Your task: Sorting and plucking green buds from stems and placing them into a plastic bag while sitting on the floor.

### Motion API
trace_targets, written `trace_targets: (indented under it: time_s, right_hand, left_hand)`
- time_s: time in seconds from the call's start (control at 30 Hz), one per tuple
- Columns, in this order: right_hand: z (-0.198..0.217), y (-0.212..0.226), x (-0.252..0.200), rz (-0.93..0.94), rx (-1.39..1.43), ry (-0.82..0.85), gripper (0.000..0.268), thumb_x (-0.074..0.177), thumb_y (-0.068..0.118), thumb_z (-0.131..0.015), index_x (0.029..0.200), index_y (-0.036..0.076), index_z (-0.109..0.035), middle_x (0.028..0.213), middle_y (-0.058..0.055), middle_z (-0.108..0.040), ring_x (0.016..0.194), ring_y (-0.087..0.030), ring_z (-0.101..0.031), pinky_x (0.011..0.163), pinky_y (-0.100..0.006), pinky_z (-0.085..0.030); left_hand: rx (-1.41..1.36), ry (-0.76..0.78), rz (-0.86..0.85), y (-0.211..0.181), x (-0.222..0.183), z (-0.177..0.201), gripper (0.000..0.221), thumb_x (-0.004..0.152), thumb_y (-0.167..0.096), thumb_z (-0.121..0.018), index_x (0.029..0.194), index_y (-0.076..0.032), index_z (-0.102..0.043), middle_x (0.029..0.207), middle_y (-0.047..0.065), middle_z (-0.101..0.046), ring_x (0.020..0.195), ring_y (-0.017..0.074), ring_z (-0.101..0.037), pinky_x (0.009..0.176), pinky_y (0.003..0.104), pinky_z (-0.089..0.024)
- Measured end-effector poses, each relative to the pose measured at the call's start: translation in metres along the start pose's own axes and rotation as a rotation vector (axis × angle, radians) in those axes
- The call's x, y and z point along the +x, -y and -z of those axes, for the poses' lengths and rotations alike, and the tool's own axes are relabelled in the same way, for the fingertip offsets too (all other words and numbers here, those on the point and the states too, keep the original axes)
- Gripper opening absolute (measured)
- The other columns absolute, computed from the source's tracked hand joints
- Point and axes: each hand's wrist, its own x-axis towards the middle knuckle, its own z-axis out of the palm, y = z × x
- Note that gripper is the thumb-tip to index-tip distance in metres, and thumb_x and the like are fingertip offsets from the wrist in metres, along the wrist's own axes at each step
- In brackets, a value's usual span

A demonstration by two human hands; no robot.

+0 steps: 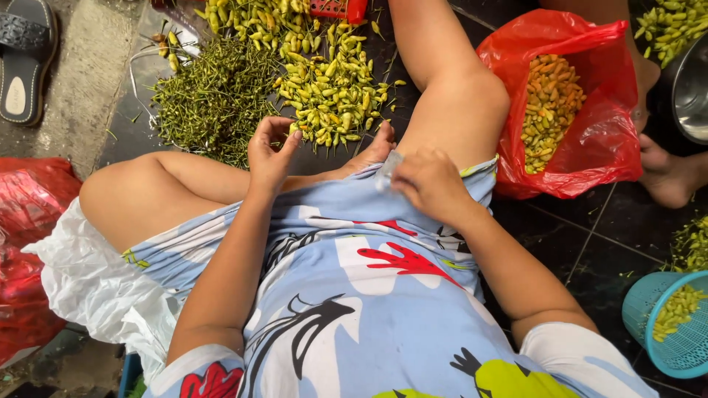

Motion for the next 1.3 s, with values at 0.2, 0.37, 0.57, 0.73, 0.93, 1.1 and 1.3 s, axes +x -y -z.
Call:
trace_targets:
  time_s: [0.2,0.37,0.57,0.73,0.93,1.1,1.3]
  right_hand:
    - [-0.047,0.022,0.1,-0.079,0.658,-0.369,0.063,0.084,0.027,-0.093,0.136,0.013,-0.061,0.109,-0.013,-0.064,0.094,-0.029,-0.07,0.08,-0.037,-0.059]
    - [-0.152,0.014,0.15,-0.248,1.296,-0.291,0.031,0.092,0.011,-0.082,0.119,0.007,-0.066,0.088,-0.01,-0.071,0.075,-0.021,-0.078,0.069,-0.023,-0.06]
    - [-0.152,0.003,0.142,-0.307,1.156,-0.32,0.015,0.087,0.017,-0.087,0.086,0.006,-0.077,0.063,0.0,-0.065,0.057,-0.003,-0.061,0.051,-0.015,-0.047]
    - [-0.17,-0.019,0.147,-0.544,1.364,-0.143,0.023,0.089,0.028,-0.085,0.08,0.01,-0.072,0.063,0.005,-0.064,0.056,-0.001,-0.06,0.053,-0.013,-0.048]
    - [-0.131,-0.05,0.184,-0.525,1.282,-0.258,0.027,0.093,0.029,-0.083,0.084,0.007,-0.072,0.065,0.001,-0.063,0.055,-0.005,-0.057,0.051,-0.018,-0.045]
    - [-0.113,-0.066,0.173,-0.501,0.097,-0.099,0.037,0.081,0.039,-0.091,0.098,0.014,-0.07,0.084,-0.005,-0.068,0.086,-0.031,-0.069,0.084,-0.05,-0.046]
    - [-0.131,-0.081,0.177,-0.439,0.06,-0.09,0.027,0.086,0.035,-0.086,0.079,0.017,-0.067,0.066,-0.001,-0.067,0.073,-0.034,-0.068,0.088,-0.051,-0.043]
  left_hand:
    - [-0.06,-0.026,-0.026,0.009,-0.001,-0.006,0.027,0.088,-0.012,-0.086,0.11,-0.015,-0.071,0.094,-0.001,-0.073,0.08,0.0091,-0.063,0.065,0.019,-0.051]
    - [0.03,0.022,-0.064,0.021,-0.005,-0.01,0.022,0.086,-0.01,-0.087,0.104,-0.012,-0.073,0.088,0.003,-0.074,0.08,0.0102,-0.065,0.062,0.02,-0.051]
    - [0.114,0.134,-0.059,0.04,-0.001,-0.015,0.015,0.089,-0.01,-0.084,0.101,-0.011,-0.076,0.08,0.004,-0.074,0.075,0.0103,-0.065,0.058,0.022,-0.05]
    - [0.094,0.226,-0.037,0.045,0.012,-0.018,0.012,0.089,-0.01,-0.082,0.099,-0.012,-0.077,0.075,0.001,-0.073,0.072,0.0088,-0.063,0.059,0.02,-0.048]
    - [-0.108,0.229,0.051,0.046,0.018,-0.014,0.018,0.094,-0.007,-0.076,0.111,-0.011,-0.075,0.083,0.003,-0.073,0.076,0.0089,-0.065,0.066,0.021,-0.054]
    - [-0.531,0.013,0.298,0.043,0.021,-0.014,0.019,0.102,-0.01,-0.063,0.12,-0.008,-0.068,0.088,0.002,-0.067,0.077,0.0057,-0.063,0.066,0.015,-0.057]
    - [-0.576,0.02,0.47,0.066,0.024,-0.018,0.025,0.095,-0.023,-0.077,0.113,-0.01,-0.065,0.091,0.003,-0.071,0.071,0.0077,-0.07,0.06,0.016,-0.059]
